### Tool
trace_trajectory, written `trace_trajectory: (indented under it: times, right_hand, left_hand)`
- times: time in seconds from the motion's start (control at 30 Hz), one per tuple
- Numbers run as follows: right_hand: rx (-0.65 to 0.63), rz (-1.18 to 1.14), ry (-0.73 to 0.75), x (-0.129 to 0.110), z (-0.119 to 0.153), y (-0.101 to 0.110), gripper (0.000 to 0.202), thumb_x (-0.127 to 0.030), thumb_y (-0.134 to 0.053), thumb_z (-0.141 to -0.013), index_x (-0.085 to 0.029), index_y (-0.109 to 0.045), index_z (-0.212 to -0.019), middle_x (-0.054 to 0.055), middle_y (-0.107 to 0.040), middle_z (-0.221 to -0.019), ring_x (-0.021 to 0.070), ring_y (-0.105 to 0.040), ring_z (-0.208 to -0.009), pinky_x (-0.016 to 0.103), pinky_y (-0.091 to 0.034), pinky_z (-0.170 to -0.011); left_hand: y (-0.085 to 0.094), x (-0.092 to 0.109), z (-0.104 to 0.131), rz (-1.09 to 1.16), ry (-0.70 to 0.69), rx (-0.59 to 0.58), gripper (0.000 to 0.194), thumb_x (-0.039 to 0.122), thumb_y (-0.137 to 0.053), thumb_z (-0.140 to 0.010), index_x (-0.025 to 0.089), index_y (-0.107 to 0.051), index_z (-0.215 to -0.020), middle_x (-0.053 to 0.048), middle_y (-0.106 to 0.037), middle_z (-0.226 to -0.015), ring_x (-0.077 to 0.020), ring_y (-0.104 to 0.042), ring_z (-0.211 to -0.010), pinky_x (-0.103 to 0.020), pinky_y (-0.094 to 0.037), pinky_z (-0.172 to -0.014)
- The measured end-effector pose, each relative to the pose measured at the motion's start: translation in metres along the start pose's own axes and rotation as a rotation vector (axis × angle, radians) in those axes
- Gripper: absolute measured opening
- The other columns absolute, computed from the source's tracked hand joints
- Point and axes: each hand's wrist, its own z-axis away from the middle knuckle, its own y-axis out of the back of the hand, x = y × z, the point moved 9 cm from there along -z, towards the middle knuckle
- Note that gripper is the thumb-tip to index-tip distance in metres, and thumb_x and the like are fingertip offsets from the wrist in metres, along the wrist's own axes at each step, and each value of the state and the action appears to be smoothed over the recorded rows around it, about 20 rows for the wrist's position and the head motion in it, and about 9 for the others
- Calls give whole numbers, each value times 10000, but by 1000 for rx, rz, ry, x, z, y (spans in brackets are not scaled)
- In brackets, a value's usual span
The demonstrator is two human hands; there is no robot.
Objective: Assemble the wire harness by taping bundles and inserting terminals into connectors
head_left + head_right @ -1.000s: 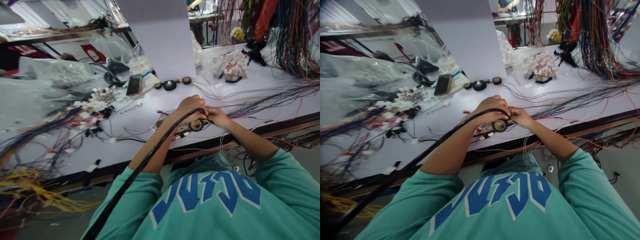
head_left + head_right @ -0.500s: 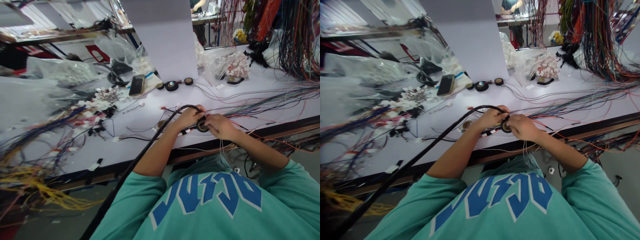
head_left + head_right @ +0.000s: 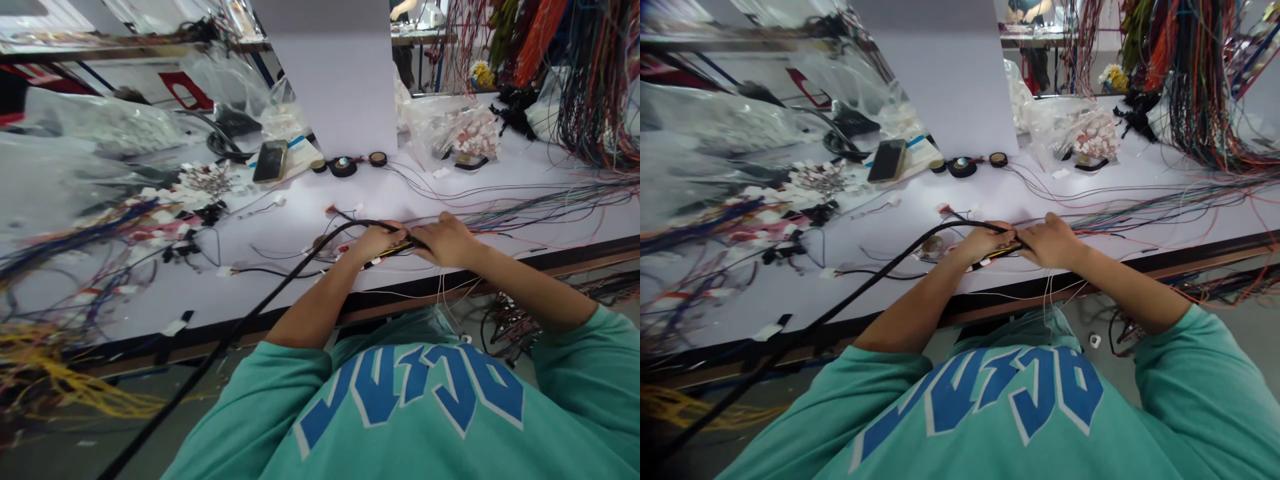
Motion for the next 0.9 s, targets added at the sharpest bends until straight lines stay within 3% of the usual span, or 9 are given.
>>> trace_trajectory:
  times: [0.1, 0.27, 0.4, 0.57, 0.77, 0.9]
  right_hand:
    - [-115, 9, -130, 26, -8, -13, 350, -305, -380, -927, -116, -587, -1137, 149, -699, -1045, 255, -619, -924, 357, -243, -778]
    - [-146, -88, -167, 29, -17, -24, 362, -209, -389, -890, -166, -563, -1205, 111, -651, -1215, 232, -593, -1057, 349, -236, -795]
    - [-147, -50, -159, 27, -17, -19, 378, -232, -379, -887, -182, -582, -1202, 119, -686, -1130, 244, -607, -994, 359, -223, -782]
    - [-197, 55, -140, 27, -21, -12, 393, -269, -365, -890, -182, -602, -1192, 127, -721, -987, 246, -623, -864, 363, -207, -755]
    - [-228, 59, -170, 31, -29, -16, 343, -268, -367, -898, -203, -691, -991, 97, -735, -904, 203, -592, -715, 353, -219, -713]
    - [-104, 92, -182, 34, -27, -17, 358, -244, -361, -904, -176, -710, -866, 97, -720, -783, 177, -537, -635, 362, -243, -699]
  left_hand:
    - [-2, -2, -2, 46, 11, 13, 272, 439, -602, -709, 168, -607, -699, 24, -548, -578, -120, -499, -575, -238, -399, -565]
    - [-8, 5, 1, 36, -3, 34, 219, 347, -719, -610, 165, -621, -681, 42, -569, -624, -101, -494, -595, -231, -397, -601]
    - [-6, 7, -1, -31, 5, 161, 135, 200, -703, -599, 170, -573, -607, 60, -521, -573, -100, -468, -576, -240, -379, -600]
    - [-8, 12, -2, -45, 15, 208, 81, 106, -647, -630, 177, -608, -627, 24, -620, -669, -127, -561, -683, -265, -443, -738]
    - [-4, 5, 1, -56, 94, 259, 74, 158, -611, -695, 185, -670, -660, -29, -711, -772, -175, -644, -796, -286, -494, -784]
    - [-2, 0, -1, -74, 139, 289, 75, 198, -622, -689, 176, -682, -649, -39, -698, -681, -200, -646, -727, -294, -503, -689]
